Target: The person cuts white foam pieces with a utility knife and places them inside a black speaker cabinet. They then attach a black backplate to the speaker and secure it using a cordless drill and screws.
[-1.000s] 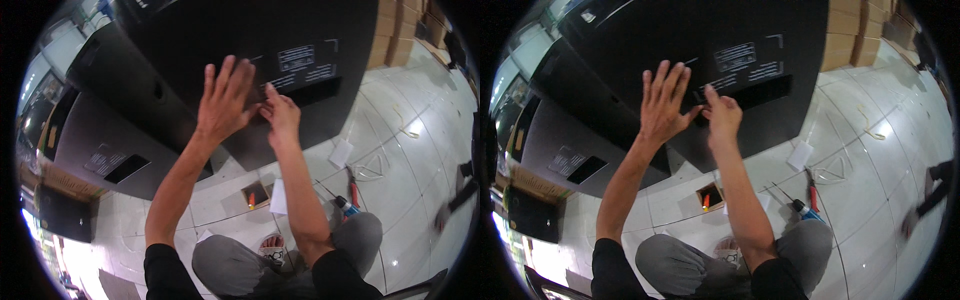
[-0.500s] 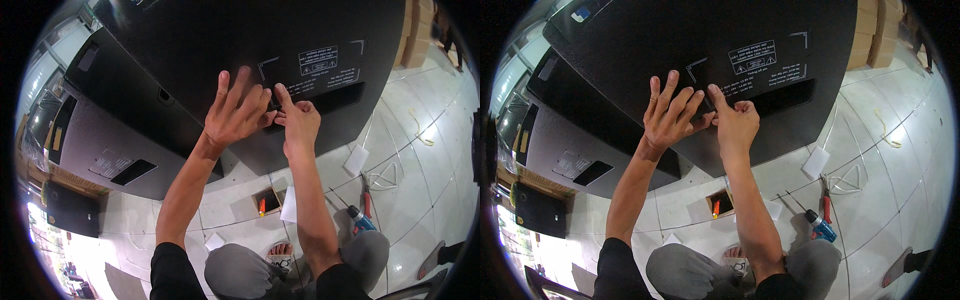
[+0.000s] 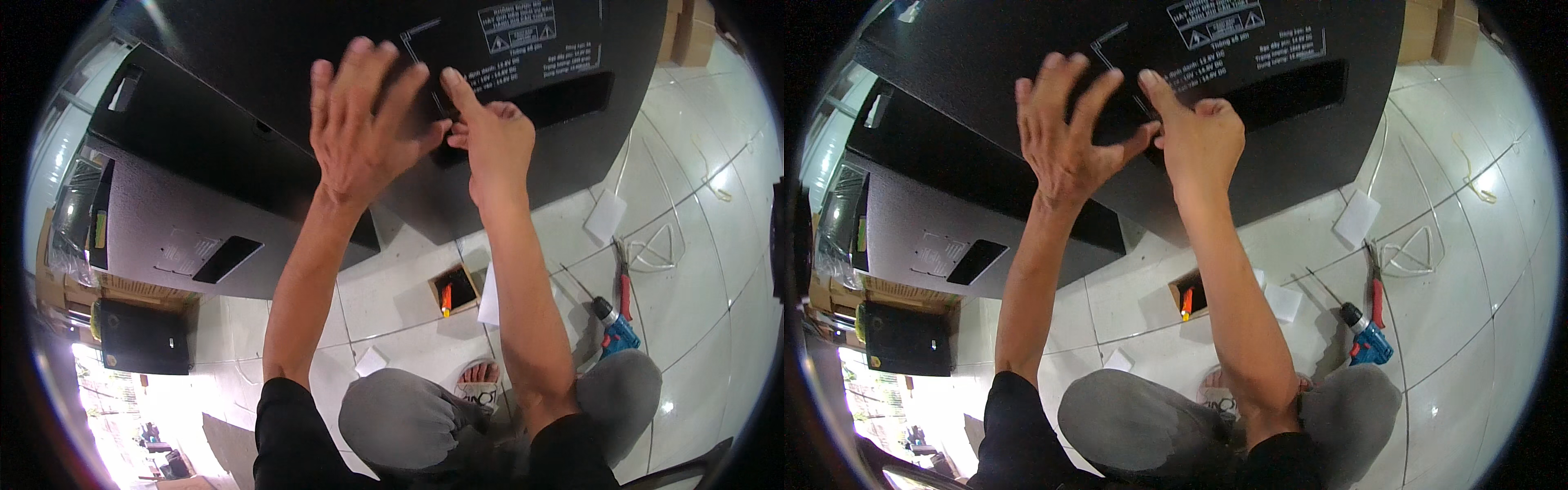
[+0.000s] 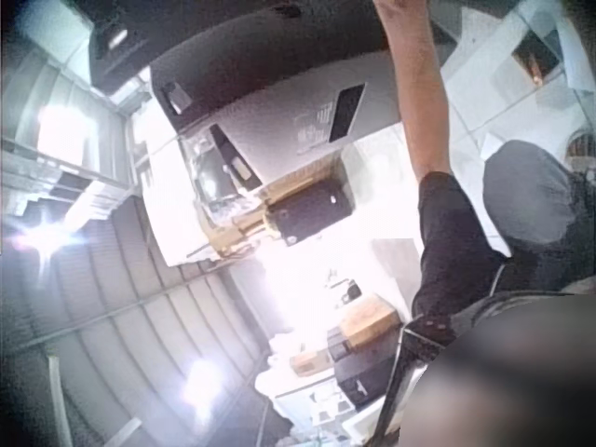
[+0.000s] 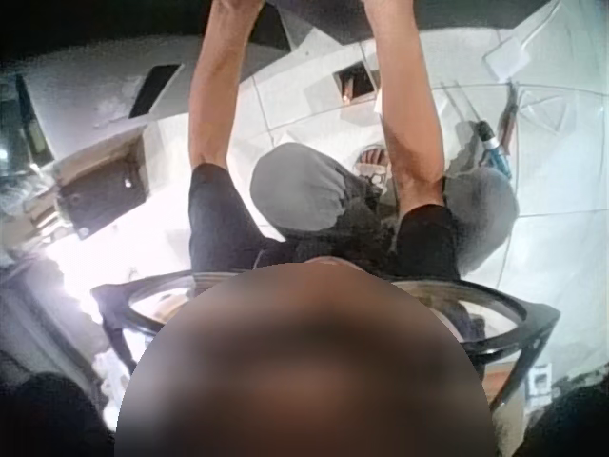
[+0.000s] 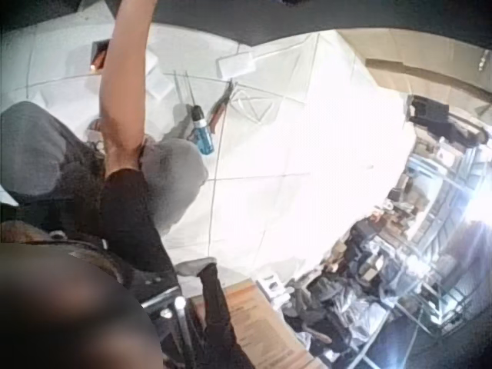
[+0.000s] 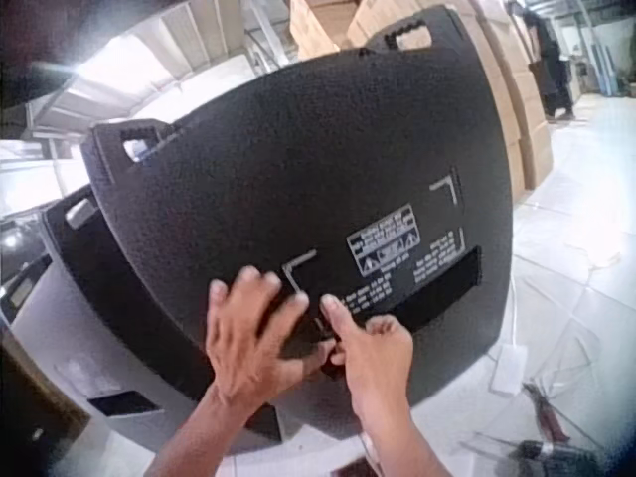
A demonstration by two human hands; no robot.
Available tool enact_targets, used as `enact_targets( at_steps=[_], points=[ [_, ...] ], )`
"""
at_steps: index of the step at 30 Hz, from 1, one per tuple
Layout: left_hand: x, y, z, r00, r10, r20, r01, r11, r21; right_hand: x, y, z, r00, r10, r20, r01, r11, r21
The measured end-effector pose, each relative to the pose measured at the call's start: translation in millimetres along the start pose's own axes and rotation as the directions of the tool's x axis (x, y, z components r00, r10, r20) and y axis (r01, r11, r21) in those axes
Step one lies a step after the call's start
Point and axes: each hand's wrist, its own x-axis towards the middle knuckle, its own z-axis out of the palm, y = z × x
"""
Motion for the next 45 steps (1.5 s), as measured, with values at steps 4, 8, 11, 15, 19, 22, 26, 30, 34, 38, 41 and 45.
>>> enact_targets(
  at_steps=[4, 8, 11, 15, 19, 22, 26, 30, 34, 38, 41, 45],
  points=[
    [-2, -4, 8, 0.996, -0.080, -0.040, 0.081, 0.996, 0.041, 6, 1, -6, 1.000, 0.014, 0.018, -0.012, 0.997, -0.074],
    [0, -2, 12, 0.989, -0.135, -0.063, 0.138, 0.989, 0.056, 12, 1, -10, 0.999, -0.005, 0.044, 0.012, 0.985, -0.173],
    [2, 4, 10, 0.982, -0.177, -0.059, 0.180, 0.983, 0.040, 15, 6, -7, 0.993, -0.096, 0.068, 0.103, 0.988, -0.114],
    [8, 10, 4, 0.985, -0.174, 0.005, 0.173, 0.981, 0.089, 17, 9, -6, 0.978, -0.171, 0.115, 0.178, 0.983, -0.049],
    [15, 23, 7, 0.956, -0.291, -0.041, 0.292, 0.927, 0.236, 15, 12, -4, 0.981, -0.180, 0.075, 0.183, 0.982, -0.046],
    [13, 29, 7, 0.948, -0.319, -0.020, 0.317, 0.930, 0.184, 18, 19, -4, 0.979, -0.204, 0.032, 0.204, 0.979, -0.022],
    [7, 23, 13, 0.947, -0.313, -0.077, 0.323, 0.917, 0.235, 26, 35, -20, 0.901, -0.352, 0.252, 0.326, 0.935, 0.142],
    [5, 13, 13, 0.970, -0.230, -0.073, 0.241, 0.931, 0.274, 25, 52, -23, 0.862, -0.373, 0.342, 0.371, 0.926, 0.074],
    [10, 14, 5, 0.981, -0.195, -0.022, 0.190, 0.916, 0.354, 20, 55, -19, 0.883, -0.364, 0.297, 0.353, 0.931, 0.093],
    [15, 11, -11, 0.979, -0.195, 0.050, 0.161, 0.908, 0.386, 14, 53, -13, 0.901, -0.352, 0.252, 0.343, 0.936, 0.080],
    [18, 6, -7, 0.975, -0.223, -0.014, 0.214, 0.915, 0.341, 11, 55, -11, 0.900, -0.367, 0.236, 0.345, 0.930, 0.130],
    [13, 6, -8, 0.960, -0.282, -0.007, 0.275, 0.930, 0.246, 12, 58, -10, 0.884, -0.386, 0.264, 0.364, 0.923, 0.128]
  ],
)
